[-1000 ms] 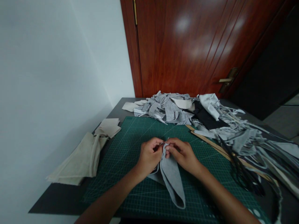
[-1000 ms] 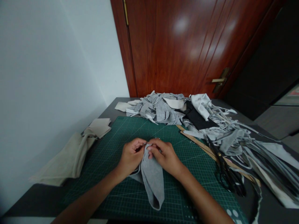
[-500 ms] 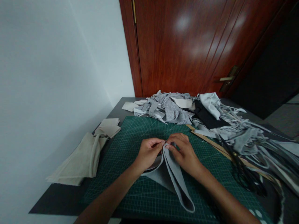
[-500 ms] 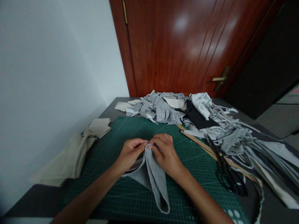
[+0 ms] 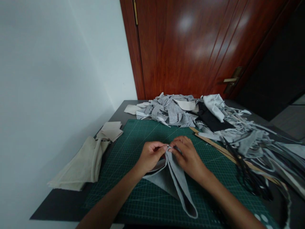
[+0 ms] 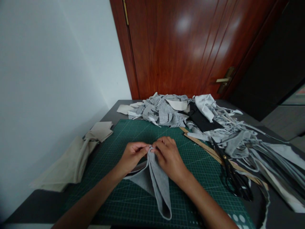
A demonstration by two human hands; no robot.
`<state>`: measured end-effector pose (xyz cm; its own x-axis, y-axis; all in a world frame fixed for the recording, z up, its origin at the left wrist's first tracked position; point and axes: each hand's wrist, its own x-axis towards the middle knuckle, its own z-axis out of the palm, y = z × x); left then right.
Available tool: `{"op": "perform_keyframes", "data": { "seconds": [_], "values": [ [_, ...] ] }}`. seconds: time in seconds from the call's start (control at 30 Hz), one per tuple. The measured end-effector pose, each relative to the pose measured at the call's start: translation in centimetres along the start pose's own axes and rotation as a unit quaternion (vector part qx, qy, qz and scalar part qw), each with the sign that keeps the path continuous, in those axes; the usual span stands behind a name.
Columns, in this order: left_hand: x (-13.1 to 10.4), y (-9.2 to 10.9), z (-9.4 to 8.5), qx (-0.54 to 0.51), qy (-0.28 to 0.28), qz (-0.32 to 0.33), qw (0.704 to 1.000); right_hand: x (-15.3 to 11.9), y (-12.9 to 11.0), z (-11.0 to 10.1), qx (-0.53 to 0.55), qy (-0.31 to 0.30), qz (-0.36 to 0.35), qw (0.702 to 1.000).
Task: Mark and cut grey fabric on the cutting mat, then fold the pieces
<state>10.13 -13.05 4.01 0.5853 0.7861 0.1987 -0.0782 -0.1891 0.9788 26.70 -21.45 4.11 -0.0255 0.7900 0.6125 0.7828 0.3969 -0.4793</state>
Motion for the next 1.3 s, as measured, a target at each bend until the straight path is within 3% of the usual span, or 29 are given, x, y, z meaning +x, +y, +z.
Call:
{"op": "perform_keyframes", "data": {
  "seconds": [0.23,0.4,1.03,1.3],
  "values": [
    [0.2,0.9,-0.5,0.013,-0.057,0.035,0.998,0.0,0.3,-0.1,0.011,0.033,-0.026,0.999],
    [0.2,0.8,-0.5,0.015,-0.060,0.039,0.997,-0.2,0.0,0.4,0.005,0.072,-0.017,0.997],
    [-0.3,-0.1,0.3,-0.005,0.017,0.032,0.999,-0.2,0.0,0.3,0.014,0.063,-0.030,0.997],
    [-0.3,0.2,0.4,0.053,0.021,0.088,0.995,-0.2,1.1,1.0,0.090,0.049,0.044,0.994]
  ]
}}
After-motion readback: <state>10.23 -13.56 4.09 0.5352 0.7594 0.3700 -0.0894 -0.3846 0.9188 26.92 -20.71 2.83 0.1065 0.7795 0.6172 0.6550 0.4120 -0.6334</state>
